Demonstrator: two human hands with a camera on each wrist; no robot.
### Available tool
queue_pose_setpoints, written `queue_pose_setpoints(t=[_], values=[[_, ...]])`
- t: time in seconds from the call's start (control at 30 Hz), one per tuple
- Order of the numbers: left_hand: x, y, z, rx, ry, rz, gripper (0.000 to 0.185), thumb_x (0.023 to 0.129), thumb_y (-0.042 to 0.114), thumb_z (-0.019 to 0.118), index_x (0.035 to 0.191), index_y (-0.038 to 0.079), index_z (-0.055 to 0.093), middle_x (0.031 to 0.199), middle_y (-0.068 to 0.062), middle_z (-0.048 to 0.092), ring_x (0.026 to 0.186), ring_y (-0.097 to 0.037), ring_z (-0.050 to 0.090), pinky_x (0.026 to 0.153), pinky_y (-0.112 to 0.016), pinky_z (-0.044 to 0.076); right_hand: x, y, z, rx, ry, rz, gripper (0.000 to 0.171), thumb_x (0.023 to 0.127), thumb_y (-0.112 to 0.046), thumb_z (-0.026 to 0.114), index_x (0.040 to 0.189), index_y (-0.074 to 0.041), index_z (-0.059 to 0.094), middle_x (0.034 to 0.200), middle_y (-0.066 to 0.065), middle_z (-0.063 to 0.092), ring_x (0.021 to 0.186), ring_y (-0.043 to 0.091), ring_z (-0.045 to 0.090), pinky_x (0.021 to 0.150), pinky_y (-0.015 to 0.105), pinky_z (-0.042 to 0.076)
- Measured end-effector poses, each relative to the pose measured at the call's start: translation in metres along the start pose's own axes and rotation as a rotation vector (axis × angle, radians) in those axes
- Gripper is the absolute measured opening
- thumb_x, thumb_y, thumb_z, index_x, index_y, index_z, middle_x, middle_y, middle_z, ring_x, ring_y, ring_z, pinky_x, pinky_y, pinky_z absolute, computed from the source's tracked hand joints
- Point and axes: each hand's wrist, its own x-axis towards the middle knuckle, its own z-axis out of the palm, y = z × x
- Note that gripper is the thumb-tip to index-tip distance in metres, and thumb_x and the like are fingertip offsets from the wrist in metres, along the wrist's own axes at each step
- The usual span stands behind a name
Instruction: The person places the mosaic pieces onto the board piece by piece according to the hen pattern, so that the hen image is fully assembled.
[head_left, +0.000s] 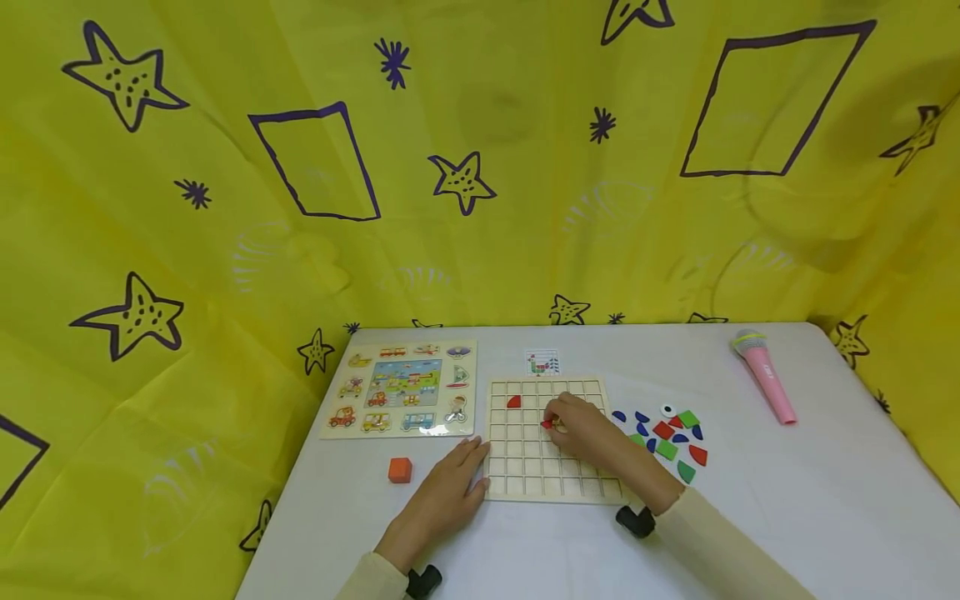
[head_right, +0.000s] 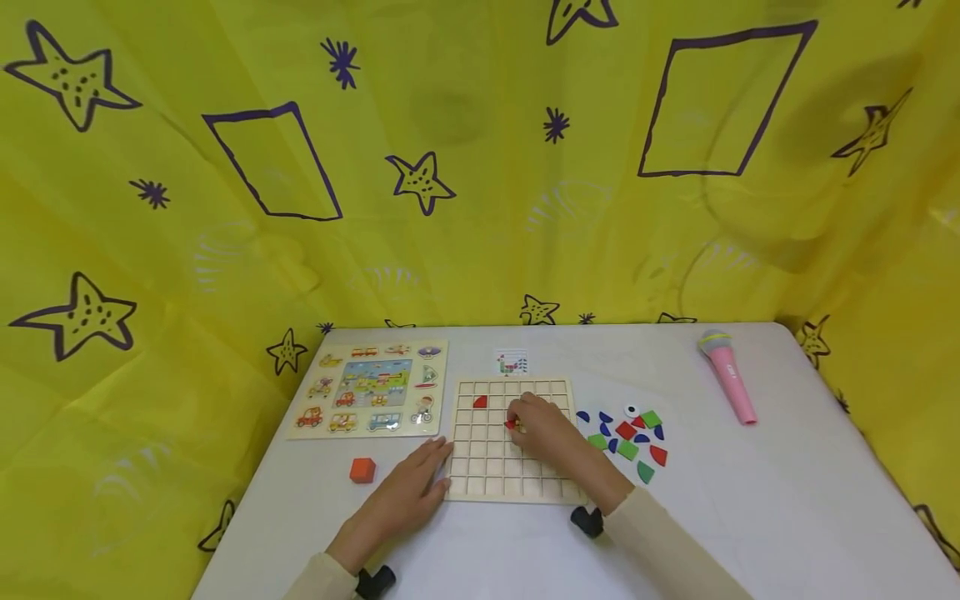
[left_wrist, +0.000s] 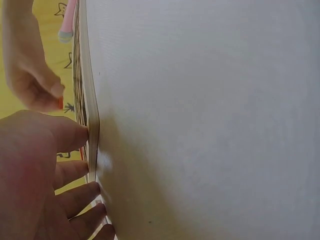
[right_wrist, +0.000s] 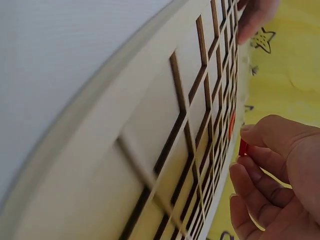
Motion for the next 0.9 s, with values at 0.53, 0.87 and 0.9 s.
queue_pose_setpoints(t=[0.53, 0.87, 0.9], values=[[0.001, -0.005, 0.005, 0.021, 0.008, 0.018, 0.058, 0.102, 0.034, 0.056, 0.154, 0.014, 0.041, 0.158, -0.005, 0.037, 0.145, -0.025, 0.032, 0.114, -0.045, 0.033, 0.052, -0.029, 0.035, -0.109, 0.043, -0.161, 0.014, 0.09, -0.015, 0.077, 0.099, -0.013, 0.066, 0.091, -0.003, 0.058, 0.084, 0.015, 0.055, 0.073, 0.037, 0.047], [0.0, -0.005, 0.004, 0.017, -0.005, 0.006, 0.058, 0.102, 0.035, 0.055, 0.155, 0.015, 0.04, 0.159, -0.004, 0.036, 0.146, -0.023, 0.031, 0.115, -0.044, 0.032, 0.061, -0.033, 0.039, -0.088, 0.001, -0.144, 0.01, 0.091, -0.017, 0.076, 0.093, -0.016, 0.066, 0.089, -0.007, 0.055, 0.087, 0.016, 0.054, 0.077, 0.036, 0.043], [0.0, -0.005, 0.004, 0.017, -0.003, 0.007, 0.058, 0.102, 0.035, 0.055, 0.155, 0.015, 0.04, 0.158, -0.004, 0.036, 0.146, -0.023, 0.031, 0.115, -0.044, 0.032, 0.061, -0.033, 0.039, -0.085, -0.003, -0.139, 0.009, 0.091, -0.017, 0.075, 0.094, -0.016, 0.066, 0.089, -0.007, 0.055, 0.087, 0.015, 0.054, 0.077, 0.036, 0.043]])
